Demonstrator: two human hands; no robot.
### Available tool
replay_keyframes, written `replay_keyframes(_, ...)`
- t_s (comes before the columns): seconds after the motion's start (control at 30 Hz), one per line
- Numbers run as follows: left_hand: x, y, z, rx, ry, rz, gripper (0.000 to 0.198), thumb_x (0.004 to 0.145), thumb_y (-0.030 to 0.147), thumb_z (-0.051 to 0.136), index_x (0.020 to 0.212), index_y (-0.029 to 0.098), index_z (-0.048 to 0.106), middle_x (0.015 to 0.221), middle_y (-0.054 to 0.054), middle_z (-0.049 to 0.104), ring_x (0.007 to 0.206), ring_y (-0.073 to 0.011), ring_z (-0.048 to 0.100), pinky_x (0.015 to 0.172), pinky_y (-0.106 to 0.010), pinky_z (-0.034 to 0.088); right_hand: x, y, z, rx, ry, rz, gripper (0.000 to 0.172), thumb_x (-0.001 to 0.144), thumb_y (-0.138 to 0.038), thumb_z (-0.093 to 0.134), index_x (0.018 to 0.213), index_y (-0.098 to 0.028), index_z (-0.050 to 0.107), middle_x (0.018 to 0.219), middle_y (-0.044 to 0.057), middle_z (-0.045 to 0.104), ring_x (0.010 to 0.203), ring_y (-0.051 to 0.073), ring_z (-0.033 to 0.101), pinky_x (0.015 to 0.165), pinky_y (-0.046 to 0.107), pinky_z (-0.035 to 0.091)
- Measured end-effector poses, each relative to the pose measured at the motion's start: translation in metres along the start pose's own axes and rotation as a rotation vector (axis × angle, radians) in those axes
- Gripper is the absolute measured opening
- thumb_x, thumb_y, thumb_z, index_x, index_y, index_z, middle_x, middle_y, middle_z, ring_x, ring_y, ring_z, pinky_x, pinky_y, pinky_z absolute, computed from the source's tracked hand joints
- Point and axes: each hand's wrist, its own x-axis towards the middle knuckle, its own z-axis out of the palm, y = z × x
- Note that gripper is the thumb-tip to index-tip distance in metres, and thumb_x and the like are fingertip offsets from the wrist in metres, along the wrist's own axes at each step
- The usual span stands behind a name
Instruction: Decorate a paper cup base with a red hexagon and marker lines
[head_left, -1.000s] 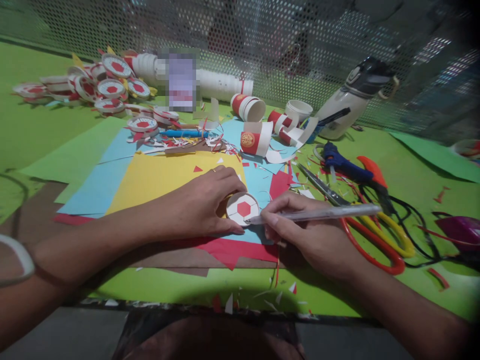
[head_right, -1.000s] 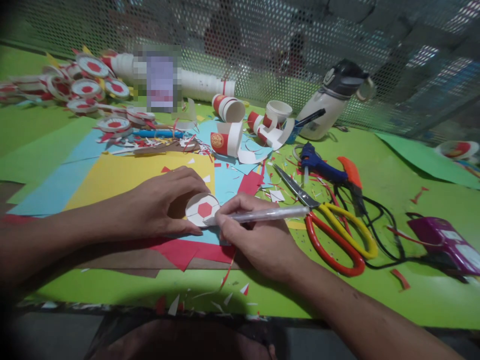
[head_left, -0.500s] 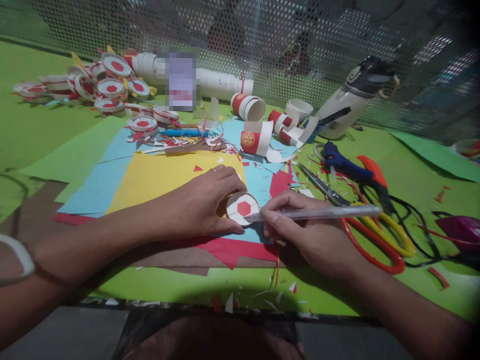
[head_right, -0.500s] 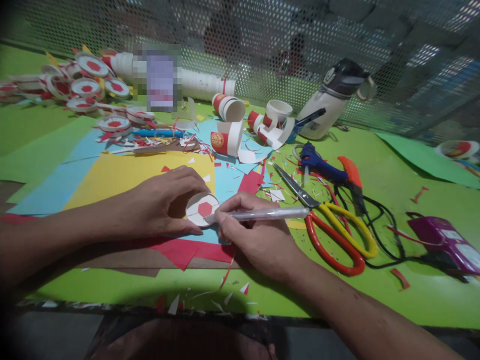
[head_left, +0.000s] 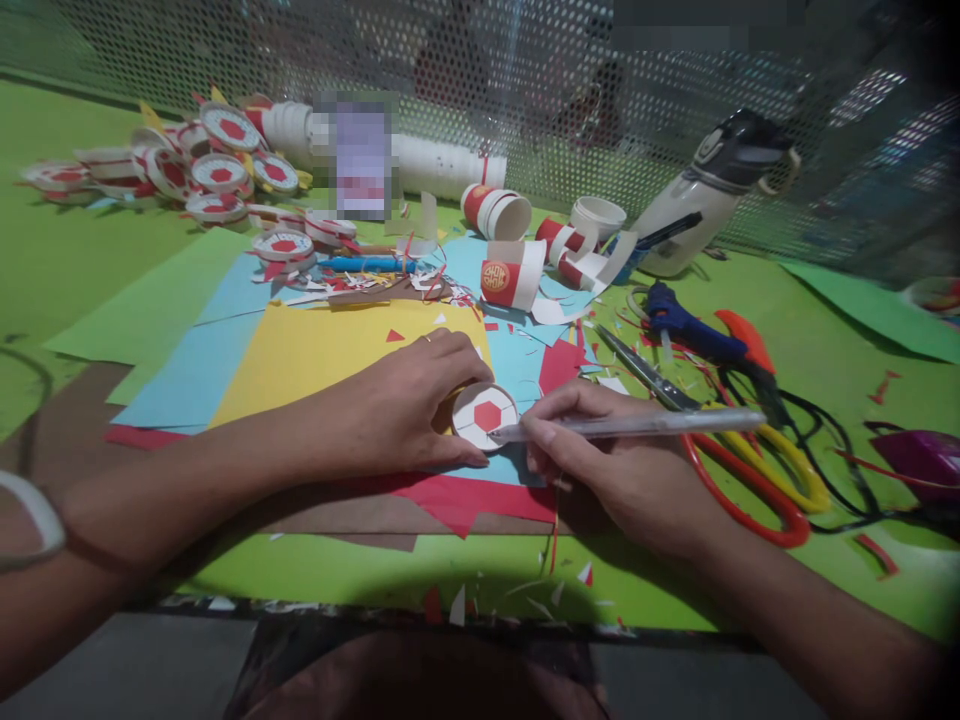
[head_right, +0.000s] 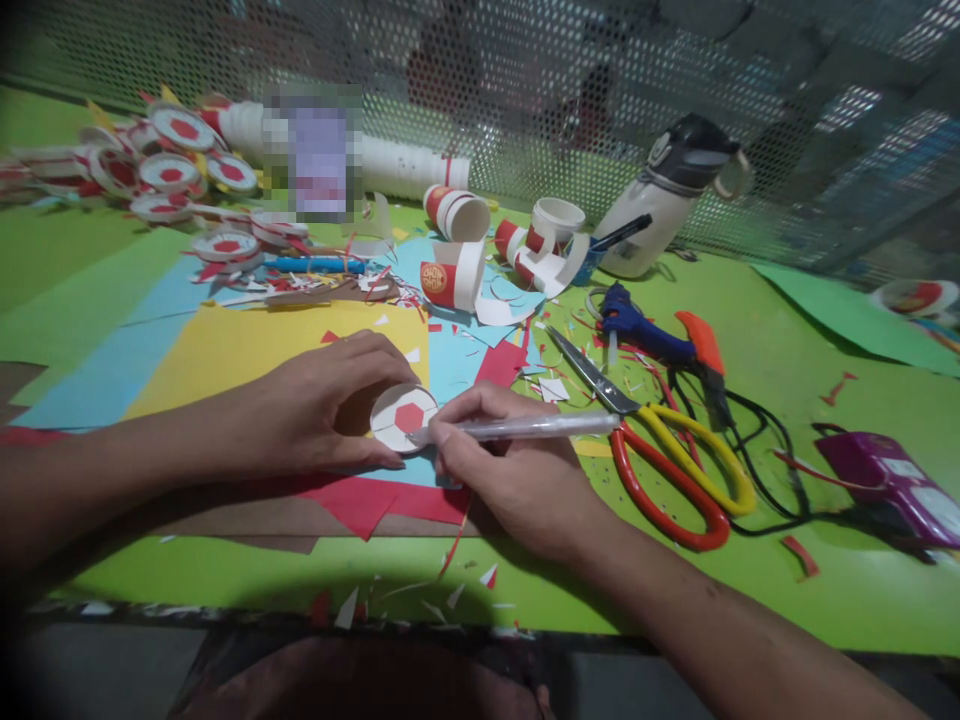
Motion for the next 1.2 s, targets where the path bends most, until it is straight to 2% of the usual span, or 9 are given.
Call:
replay_keyframes(0.67,-0.0007,0.001,0.0004,0.012,0.021,0.024,0.038,0.077,0.041,0.068,0.105,0.017,0.056,0.101,-0.006,0.055,0.095,-0.0217,0.051,0.077,-0.031,0.041,-0.0007,-0.0034,-0.003,-0.155,-0.013,0.009,0.011,0.081,-0.02,0.062,0.071,-0.019,0.062,0.058,-0.001,0.065,0.051,0.01,0.057,0.049,0.022,0.044)
replay_keyframes(0.93,-0.0023,0.0044,-0.0034,-0.003,-0.007,-0.021,0.037,0.077,0.038,0.069,0.103,0.016,0.057,0.103,-0.006,0.053,0.094,-0.0209,0.05,0.076,-0.031,0.041,0.0015,0.0021,-0.0009,0.074,-0.032,0.025,0.011,0.085,-0.025,0.061,0.077,-0.018,0.061,0.058,-0.003,0.062,0.048,0.008,0.056,0.045,0.019,0.043)
replay_keyframes(1.2,-0.0015,0.0041,-0.0024,-0.011,-0.004,-0.014,0.037,0.076,0.038,0.07,0.102,0.015,0.057,0.1,-0.005,0.053,0.092,-0.0205,0.05,0.075,-0.031,0.041,0.0004,0.0056,-0.0014,0.055,-0.019,-0.016,0.011,0.086,-0.024,0.061,0.077,-0.018,0.062,0.058,-0.004,0.061,0.048,0.006,0.052,0.046,0.018,0.043)
